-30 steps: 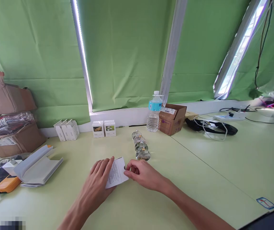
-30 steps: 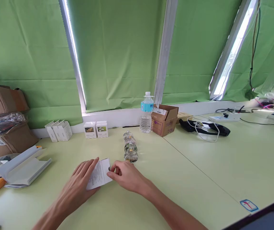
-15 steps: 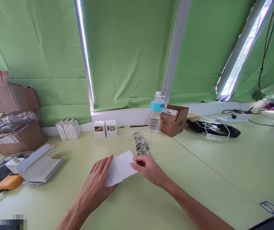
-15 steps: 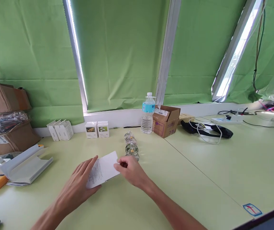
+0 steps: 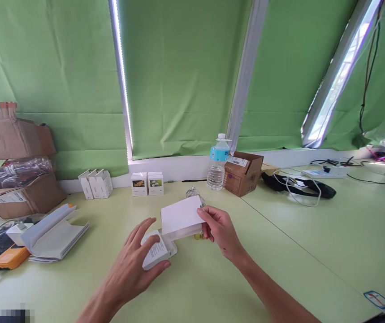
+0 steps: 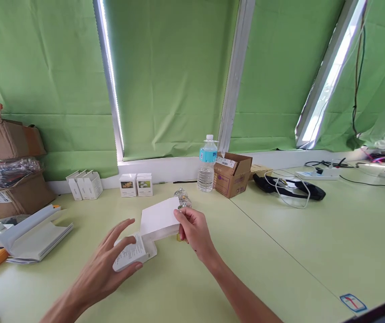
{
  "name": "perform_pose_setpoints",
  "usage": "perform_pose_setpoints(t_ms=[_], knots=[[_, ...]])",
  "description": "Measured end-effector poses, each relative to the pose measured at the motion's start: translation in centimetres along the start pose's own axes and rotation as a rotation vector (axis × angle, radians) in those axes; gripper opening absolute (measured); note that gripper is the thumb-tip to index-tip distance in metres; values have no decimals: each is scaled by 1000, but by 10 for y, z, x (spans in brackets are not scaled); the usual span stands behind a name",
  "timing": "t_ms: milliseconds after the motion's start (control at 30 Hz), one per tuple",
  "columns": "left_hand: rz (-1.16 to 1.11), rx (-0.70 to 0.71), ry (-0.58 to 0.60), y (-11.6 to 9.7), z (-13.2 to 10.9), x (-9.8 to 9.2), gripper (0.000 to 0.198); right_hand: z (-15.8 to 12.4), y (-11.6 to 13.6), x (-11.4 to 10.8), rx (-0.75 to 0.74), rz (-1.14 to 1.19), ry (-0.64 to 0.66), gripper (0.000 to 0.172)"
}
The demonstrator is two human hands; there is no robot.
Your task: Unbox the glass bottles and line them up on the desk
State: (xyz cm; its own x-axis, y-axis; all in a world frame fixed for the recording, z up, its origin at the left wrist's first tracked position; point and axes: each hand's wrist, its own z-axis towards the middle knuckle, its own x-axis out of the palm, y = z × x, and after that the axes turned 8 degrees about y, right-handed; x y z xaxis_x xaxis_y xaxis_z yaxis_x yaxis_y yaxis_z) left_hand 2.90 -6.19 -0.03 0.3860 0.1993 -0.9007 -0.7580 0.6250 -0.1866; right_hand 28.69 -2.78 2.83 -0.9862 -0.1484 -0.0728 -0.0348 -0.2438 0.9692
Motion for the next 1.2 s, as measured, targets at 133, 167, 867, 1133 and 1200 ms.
perform_pose_setpoints(t_ms=[133, 167, 867, 1133, 1200], knots=[[22, 111, 20, -11, 1, -11, 36, 1, 1, -2, 62, 134, 35, 35], [21, 123, 22, -12, 1, -13, 39, 1, 1, -2, 83, 177, 49, 35], [-517, -495, -352, 19, 11, -7, 31, -5, -5, 2, 47, 39, 93, 38], [-530, -494, -380, 22, 10, -9, 31, -13, -11, 8, 18, 90, -229, 34], [-526, -494, -384, 23, 10, -9, 31, -13, -9, 7, 7, 76, -167, 42]])
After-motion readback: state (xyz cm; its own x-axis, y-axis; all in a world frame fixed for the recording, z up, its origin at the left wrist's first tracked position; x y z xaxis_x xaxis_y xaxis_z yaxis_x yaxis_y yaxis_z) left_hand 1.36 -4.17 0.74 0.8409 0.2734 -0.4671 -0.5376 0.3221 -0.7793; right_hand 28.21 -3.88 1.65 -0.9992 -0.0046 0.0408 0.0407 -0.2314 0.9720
